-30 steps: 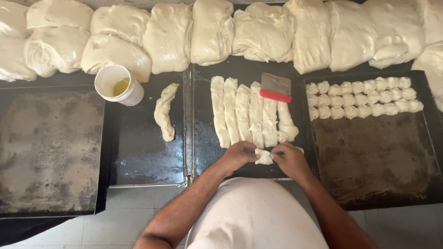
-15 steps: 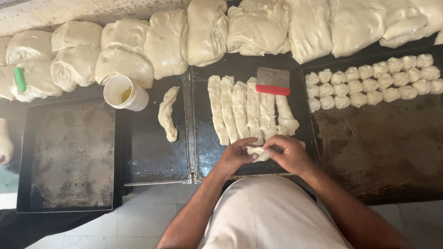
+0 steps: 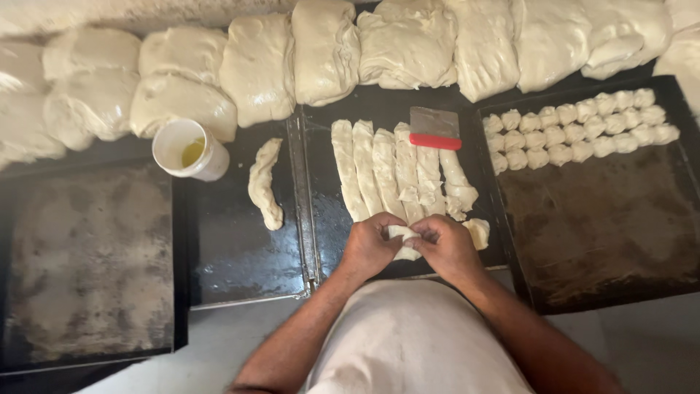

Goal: The person stretches a long strip of dough on a workstation, cuts it into small square portions using a dough scraper, and then rolls each portion into a small round ball by hand, placing the finished balls onto a metal tray.

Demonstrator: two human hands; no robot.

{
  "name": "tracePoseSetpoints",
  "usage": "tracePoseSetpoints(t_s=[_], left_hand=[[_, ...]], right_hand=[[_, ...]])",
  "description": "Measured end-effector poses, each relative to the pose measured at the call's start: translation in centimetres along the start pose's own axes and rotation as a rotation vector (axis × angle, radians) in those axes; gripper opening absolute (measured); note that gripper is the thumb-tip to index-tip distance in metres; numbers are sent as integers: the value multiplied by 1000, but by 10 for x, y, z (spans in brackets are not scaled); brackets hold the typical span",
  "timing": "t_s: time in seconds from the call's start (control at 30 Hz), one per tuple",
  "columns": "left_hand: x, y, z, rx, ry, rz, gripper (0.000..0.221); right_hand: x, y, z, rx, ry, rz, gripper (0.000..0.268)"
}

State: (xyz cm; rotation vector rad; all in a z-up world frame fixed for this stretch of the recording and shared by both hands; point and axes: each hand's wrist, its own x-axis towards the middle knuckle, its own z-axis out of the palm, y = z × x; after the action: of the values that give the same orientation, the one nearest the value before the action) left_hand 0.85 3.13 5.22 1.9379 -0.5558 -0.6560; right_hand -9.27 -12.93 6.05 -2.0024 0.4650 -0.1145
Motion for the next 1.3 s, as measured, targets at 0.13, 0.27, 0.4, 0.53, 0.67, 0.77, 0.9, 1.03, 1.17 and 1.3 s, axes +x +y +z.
tracePoseSetpoints(t_s=[0.13,0.27,0.4,0.53,0.67,0.77,0.9,1.03,1.17,1.3], left_hand=[[-2,6,-15,-150,-158,-16,37],[0,13,-10,-51,-76,-156,32],[6,13,3,-473,105,-174,34],[4,17,5,-816,-76,-380,35],[-8,41,17,-315,-68,-202,35],[-4,53,24,-224,20,-125,24],[2,51,33,-316,193,93,25],[-7,67,25,-121,177,288,56],[-12,78,14,345,167,572,70],[-5,45,12,483,150,676,51]], right_hand=[[9,-3,-2,-55,8,191,25],[0,-20,2,-246,188,-352,20],[-14,-43,-7,-510,200,-892,31],[-17,-30,-27,-585,167,-991,17],[6,0,-30,-87,84,-433,25],[21,13,-31,707,-167,155,41],[24,33,-25,1000,-272,308,29],[21,46,-18,815,-102,154,27],[19,32,-20,314,13,37,19],[14,19,-9,105,106,-52,23]])
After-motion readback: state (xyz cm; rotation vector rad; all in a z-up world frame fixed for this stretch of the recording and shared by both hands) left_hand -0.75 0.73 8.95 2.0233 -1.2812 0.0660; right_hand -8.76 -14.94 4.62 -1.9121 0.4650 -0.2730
